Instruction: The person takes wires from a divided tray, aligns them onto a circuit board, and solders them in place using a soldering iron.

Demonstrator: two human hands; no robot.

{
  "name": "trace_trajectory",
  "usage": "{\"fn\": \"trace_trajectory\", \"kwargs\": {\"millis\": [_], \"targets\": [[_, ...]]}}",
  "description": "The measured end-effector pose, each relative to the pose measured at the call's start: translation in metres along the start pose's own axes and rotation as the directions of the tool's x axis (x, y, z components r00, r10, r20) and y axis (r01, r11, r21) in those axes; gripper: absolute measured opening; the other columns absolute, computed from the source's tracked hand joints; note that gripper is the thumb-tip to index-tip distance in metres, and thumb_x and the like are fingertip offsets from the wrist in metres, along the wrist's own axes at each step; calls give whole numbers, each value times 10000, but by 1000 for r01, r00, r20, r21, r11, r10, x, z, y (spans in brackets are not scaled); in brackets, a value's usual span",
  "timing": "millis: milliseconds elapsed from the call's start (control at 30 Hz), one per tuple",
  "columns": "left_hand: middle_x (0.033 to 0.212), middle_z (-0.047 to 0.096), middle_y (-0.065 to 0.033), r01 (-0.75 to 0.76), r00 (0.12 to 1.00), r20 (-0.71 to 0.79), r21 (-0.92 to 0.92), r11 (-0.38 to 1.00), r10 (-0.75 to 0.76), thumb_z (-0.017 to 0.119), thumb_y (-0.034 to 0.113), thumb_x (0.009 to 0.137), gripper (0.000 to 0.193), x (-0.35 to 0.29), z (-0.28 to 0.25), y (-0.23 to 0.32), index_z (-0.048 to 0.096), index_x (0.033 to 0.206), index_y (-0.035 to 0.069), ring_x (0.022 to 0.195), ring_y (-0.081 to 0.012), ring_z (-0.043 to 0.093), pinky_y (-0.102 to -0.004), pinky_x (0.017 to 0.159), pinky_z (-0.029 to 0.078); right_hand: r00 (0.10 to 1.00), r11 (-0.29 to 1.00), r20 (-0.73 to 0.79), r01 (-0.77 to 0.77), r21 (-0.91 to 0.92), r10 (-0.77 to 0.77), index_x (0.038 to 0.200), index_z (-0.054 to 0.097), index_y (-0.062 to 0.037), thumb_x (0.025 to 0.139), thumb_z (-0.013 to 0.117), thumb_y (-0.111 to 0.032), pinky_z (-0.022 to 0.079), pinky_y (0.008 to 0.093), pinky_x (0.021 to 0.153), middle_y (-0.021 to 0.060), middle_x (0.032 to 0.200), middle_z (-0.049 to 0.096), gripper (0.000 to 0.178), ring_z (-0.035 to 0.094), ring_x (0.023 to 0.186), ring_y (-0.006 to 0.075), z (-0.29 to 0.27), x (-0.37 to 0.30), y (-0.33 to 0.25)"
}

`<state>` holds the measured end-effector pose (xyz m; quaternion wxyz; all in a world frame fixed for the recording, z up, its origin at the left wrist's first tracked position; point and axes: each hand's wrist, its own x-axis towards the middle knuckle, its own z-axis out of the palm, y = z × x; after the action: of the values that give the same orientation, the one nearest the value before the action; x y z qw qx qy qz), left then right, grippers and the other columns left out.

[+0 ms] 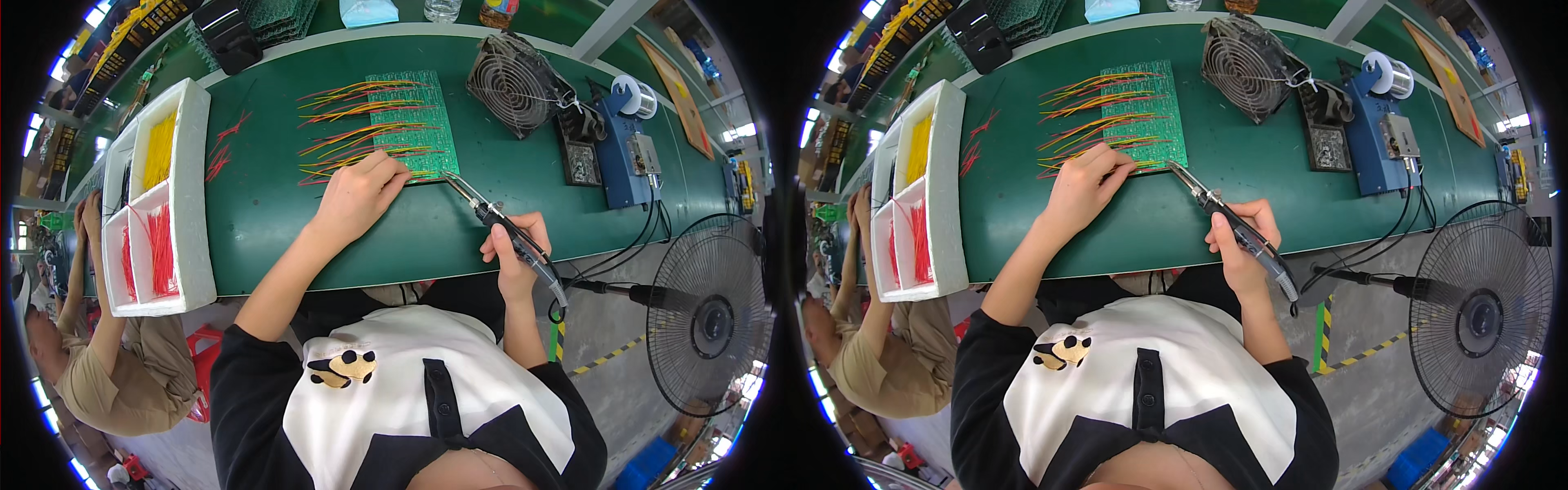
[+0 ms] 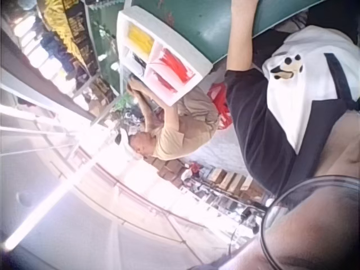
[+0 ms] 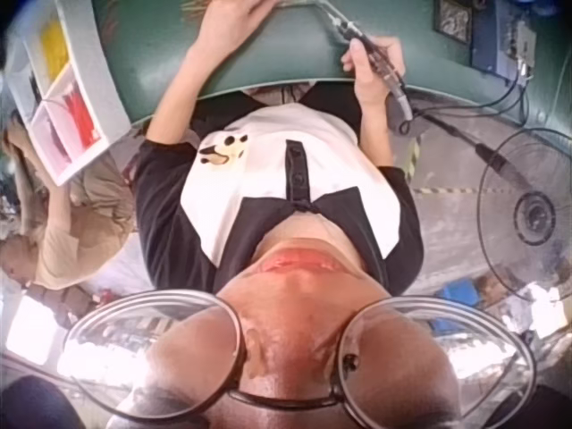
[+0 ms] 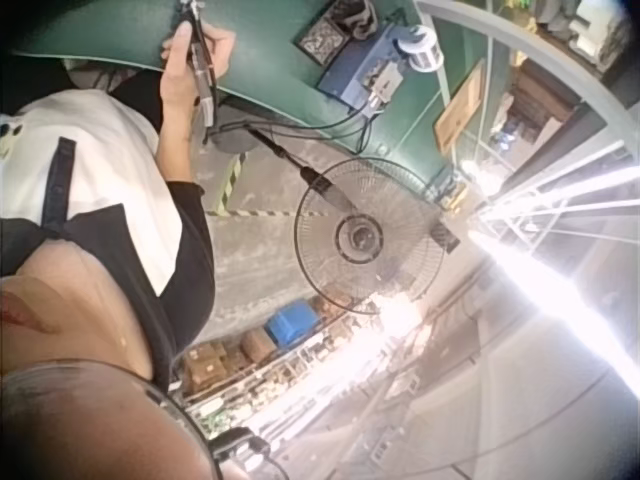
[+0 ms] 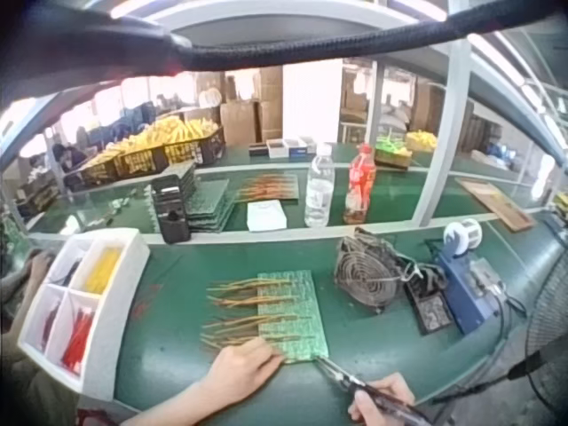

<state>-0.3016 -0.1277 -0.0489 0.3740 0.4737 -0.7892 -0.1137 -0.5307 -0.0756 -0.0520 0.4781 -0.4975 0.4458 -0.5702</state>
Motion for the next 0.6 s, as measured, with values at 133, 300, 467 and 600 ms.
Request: {"fn": "trace_trajectory", "kwargs": {"millis": [133,300,467,600], "targets": [[719,572,-73,1,1000,-7,-10,1000,-1,645,44,765,52,0,1,1,610,791,18,593,-228,562,-311,539,455,1000,1000,-7,5,-4,-5,868,463,11,818,620,-69,426,190,451,82,643,584,182,534,509,74,-1,0,2],[718,572,-72,4,1000,4,6,1000,-4,649,49,763,54,-1,0,0,613,790,19,601,-224,564,-310,539,453,1000,999,-1,16,-42,-16,862,466,8,817,623,-78,410,188,441,81,605,590,185,520,479,70,-1,0,3],[722,571,-74,-9,1000,-2,0,1000,9,649,50,762,58,-1,1,0,608,790,18,617,-231,567,-317,548,456,1000,998,0,16,-56,-16,857,466,10,818,622,-82,407,191,439,80,604,590,185,519,479,70,-1,0,3],[723,570,-76,-5,1000,5,4,1000,5,647,49,763,58,-1,0,-1,606,789,18,620,-234,568,-319,551,457,1000,998,0,9,-59,-9,856,468,13,820,616,-79,407,191,440,80,602,589,177,517,476,71,-1,0,3]]}}
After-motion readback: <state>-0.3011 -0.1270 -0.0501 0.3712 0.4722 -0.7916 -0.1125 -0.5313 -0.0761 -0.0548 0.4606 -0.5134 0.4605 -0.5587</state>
